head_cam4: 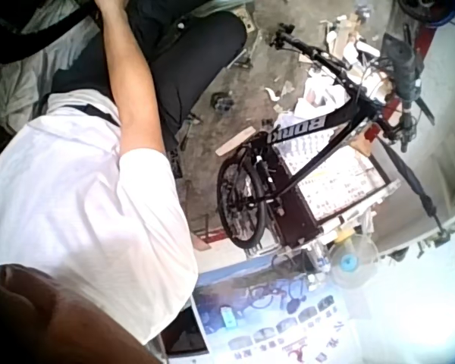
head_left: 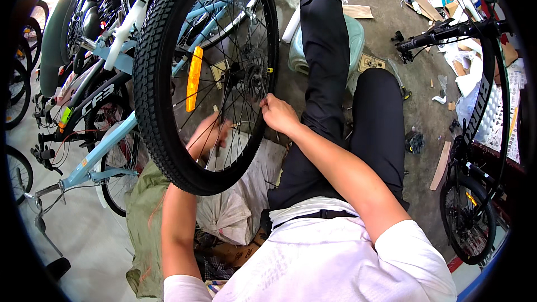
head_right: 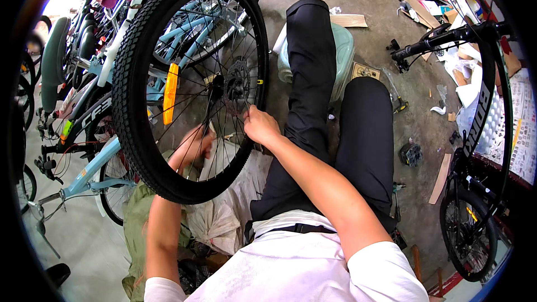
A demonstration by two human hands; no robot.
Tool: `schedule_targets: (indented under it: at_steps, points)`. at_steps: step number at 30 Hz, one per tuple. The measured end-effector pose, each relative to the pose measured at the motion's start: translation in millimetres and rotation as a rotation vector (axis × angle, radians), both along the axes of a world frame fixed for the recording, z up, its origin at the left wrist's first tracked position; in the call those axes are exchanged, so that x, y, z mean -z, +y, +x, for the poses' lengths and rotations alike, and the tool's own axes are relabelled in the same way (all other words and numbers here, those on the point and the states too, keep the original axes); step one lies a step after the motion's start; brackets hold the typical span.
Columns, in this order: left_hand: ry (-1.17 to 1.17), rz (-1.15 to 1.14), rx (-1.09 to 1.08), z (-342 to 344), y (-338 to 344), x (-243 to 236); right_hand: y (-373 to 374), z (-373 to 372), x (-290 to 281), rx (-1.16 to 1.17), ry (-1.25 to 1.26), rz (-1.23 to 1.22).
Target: The person works on a bicycle wheel by hand and using tools, removing nuts and washers, and then using a wrench and pliers to adjust the spokes and hub.
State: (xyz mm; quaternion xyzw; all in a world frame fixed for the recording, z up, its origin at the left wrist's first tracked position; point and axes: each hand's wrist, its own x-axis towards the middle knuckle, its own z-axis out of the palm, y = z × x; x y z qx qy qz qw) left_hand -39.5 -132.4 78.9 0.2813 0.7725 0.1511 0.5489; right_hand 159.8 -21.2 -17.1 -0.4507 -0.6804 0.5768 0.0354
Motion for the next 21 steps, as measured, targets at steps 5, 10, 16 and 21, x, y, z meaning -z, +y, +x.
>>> schedule_targets:
  at_steps: [5, 10, 16, 21]
  points:
    - [0.227, 0.175, 0.147, 6.1, -11.8, -2.2, -0.3, 0.1, 2.4, -0.011, 0.047, 0.013]
    - [0.653, 0.383, 0.237, -26.0, -9.5, 16.7, 1.1, 0.0, 3.6, 0.006, 0.045, -0.081]
    - [0.525, 0.211, 0.158, -24.9, -28.9, 42.4, 1.4, -3.3, 9.5, 0.039, 0.066, -0.097]
    - [0.770, 0.384, -0.206, -19.3, -64.1, 54.8, 3.1, 0.4, 13.5, 0.090, 0.089, -0.117]
